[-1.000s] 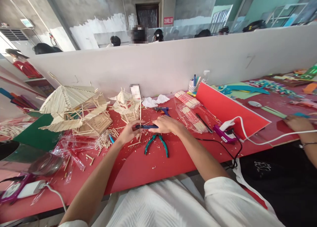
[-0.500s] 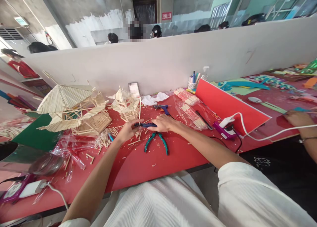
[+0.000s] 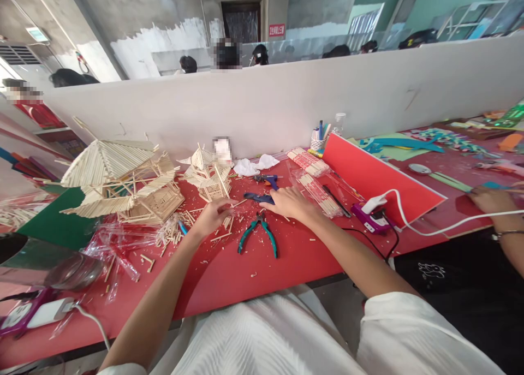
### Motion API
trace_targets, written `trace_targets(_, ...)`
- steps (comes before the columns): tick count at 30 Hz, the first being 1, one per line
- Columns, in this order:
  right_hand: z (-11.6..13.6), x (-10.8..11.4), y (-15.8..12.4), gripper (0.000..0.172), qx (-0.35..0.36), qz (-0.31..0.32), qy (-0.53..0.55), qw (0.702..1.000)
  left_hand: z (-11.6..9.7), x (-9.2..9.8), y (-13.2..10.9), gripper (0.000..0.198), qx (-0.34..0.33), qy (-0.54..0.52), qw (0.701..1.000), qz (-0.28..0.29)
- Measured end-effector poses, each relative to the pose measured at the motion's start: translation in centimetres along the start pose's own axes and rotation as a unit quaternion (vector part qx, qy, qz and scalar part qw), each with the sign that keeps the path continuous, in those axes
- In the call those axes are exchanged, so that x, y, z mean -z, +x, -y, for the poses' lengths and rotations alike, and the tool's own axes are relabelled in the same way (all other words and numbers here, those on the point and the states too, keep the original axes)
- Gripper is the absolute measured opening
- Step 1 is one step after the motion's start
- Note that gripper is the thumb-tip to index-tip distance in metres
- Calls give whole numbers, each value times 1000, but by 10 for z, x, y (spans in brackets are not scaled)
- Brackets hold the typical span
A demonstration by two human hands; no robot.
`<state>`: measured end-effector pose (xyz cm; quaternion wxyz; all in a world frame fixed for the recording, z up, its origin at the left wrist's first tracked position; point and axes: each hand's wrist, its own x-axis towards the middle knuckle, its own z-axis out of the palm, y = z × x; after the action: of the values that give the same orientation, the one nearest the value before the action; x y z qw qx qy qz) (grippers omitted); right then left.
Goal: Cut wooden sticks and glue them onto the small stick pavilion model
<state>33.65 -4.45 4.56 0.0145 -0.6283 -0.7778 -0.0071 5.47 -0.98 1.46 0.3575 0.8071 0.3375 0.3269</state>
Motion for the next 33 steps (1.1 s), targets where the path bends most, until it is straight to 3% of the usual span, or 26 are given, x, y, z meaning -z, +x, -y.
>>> trace_targets(3, 7, -10, -3, 68, -78, -31, 30, 996, 4, -3, 0, 27, -50, 102, 993, 8)
trace_targets(6, 17, -24, -2, 64, -104, -53, 11, 993, 8, -8, 0, 28, -77, 177, 981, 31)
trace_targets(11, 26, -43, -2, 55, -102, -78, -40, 991, 10, -15, 1, 31, -64, 238, 968, 55)
trace_targets(16, 31, -33, -1, 54, -59, -114, -35, 991, 9, -16, 2, 33, -61, 245, 967, 43)
trace_targets(20, 48, -14, 15, 40, 28, -149, 105, 983, 8, -19, 4, 35, -81, 232, 968, 47)
trace_targets(24, 67, -12, 34, 18, 101, -131, 306, 938, 7, -23, 4, 32, -88, 222, 969, 56)
trace_targets(28, 69, -27, 45, 17, 90, -179, 390, 899, 3, -24, 3, 35, -82, 228, 968, 57)
trace_targets(33, 51, -42, 49, 24, 65, -217, 466, 855, -9, -31, 2, 46, -31, 270, 962, 29)
